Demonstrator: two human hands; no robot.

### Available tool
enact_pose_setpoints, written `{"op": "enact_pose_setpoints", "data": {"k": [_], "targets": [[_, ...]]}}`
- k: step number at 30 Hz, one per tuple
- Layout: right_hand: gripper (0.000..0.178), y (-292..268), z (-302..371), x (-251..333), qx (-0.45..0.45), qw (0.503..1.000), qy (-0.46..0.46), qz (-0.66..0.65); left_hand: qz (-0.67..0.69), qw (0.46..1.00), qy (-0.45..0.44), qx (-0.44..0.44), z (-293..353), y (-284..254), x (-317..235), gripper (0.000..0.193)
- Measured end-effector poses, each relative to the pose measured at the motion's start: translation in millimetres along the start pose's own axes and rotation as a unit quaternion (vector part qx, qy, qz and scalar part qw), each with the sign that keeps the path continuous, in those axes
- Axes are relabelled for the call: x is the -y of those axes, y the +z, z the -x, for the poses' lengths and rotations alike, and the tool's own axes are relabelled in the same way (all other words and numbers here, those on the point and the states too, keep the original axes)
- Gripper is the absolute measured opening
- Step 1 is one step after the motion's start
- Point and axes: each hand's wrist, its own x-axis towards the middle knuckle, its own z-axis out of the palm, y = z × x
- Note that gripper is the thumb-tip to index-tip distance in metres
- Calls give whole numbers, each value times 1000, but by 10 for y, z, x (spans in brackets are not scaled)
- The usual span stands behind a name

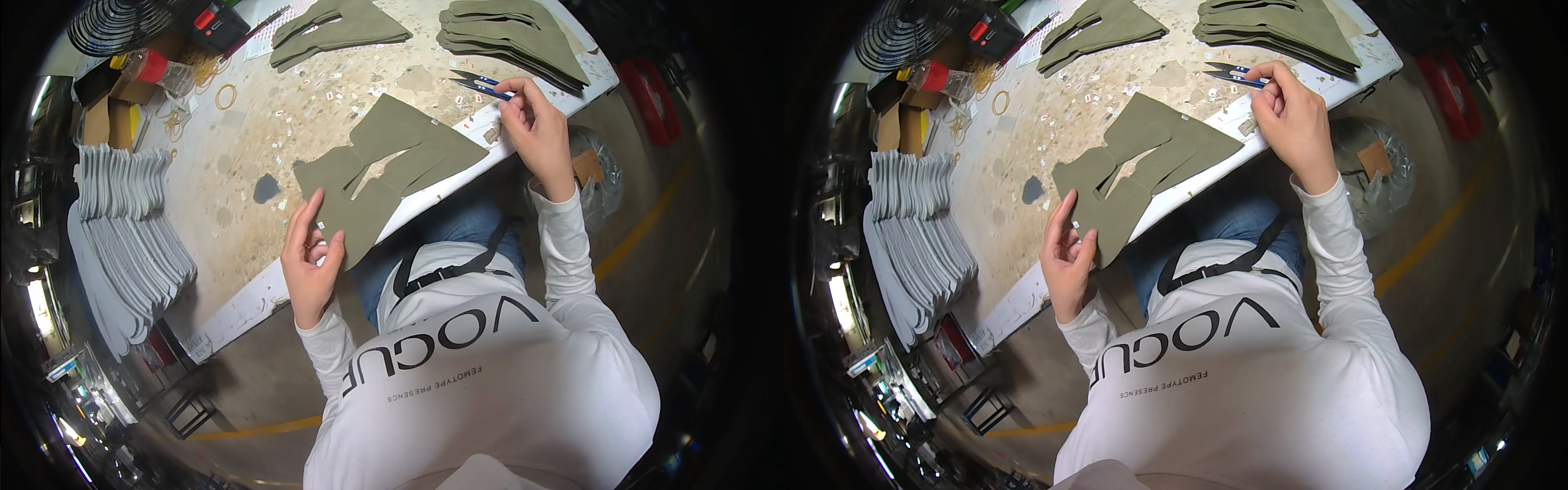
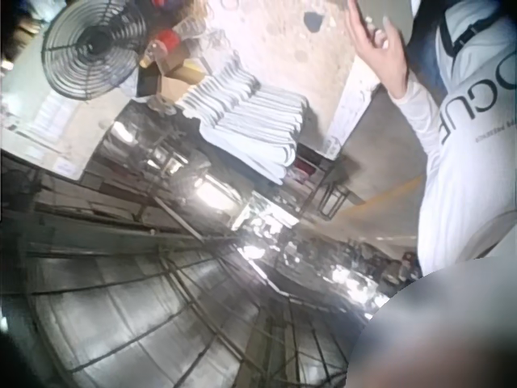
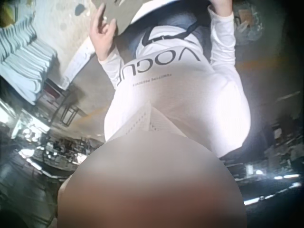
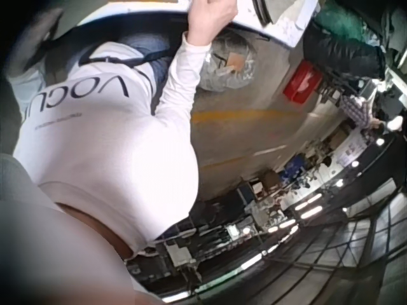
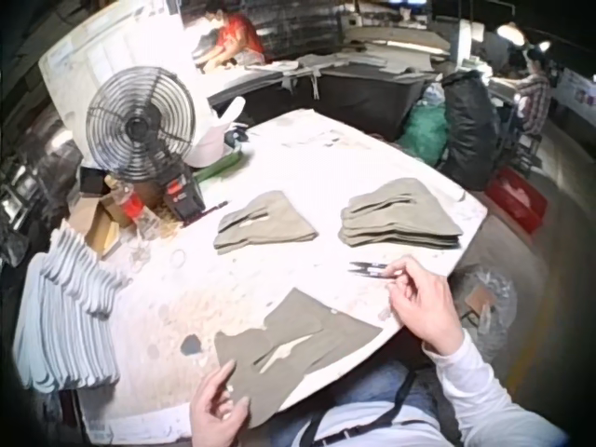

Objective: The person cuts olive-green fabric pieces using a rotary cutter and then stacks them. They repeat this process for multiple pieces, aligning them before cutting and stacking the finished pieces on the table.

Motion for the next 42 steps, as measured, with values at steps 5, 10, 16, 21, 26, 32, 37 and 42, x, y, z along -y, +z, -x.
{"op": "enact_pose_setpoints", "data": {"k": [5,10,16,21,26,32,37,42], "targets": [[29,79,55,68,17,994,-107,-24,14,1000,2,-12,12,15,16,59],[18,447,63,258,78,972,-220,23,9,1000,-3,-10,15,17,15,59],[19,784,-93,357,85,976,-202,10,-58,997,17,-46,76,115,-12,60],[22,849,-184,366,67,984,-162,43,-158,985,22,-71,123,180,-34,60],[24,680,-222,215,36,989,-144,-13,-171,983,23,-61,112,157,-37,59],[29,170,-142,59,177,971,21,-159,-190,980,20,-62,111,176,-61,58],[39,169,-101,116,266,919,32,-289,-188,980,16,-57,93,169,-52,59],[41,303,-134,191,325,924,-35,-199,-132,989,28,-63,119,100,-2,59]]}}
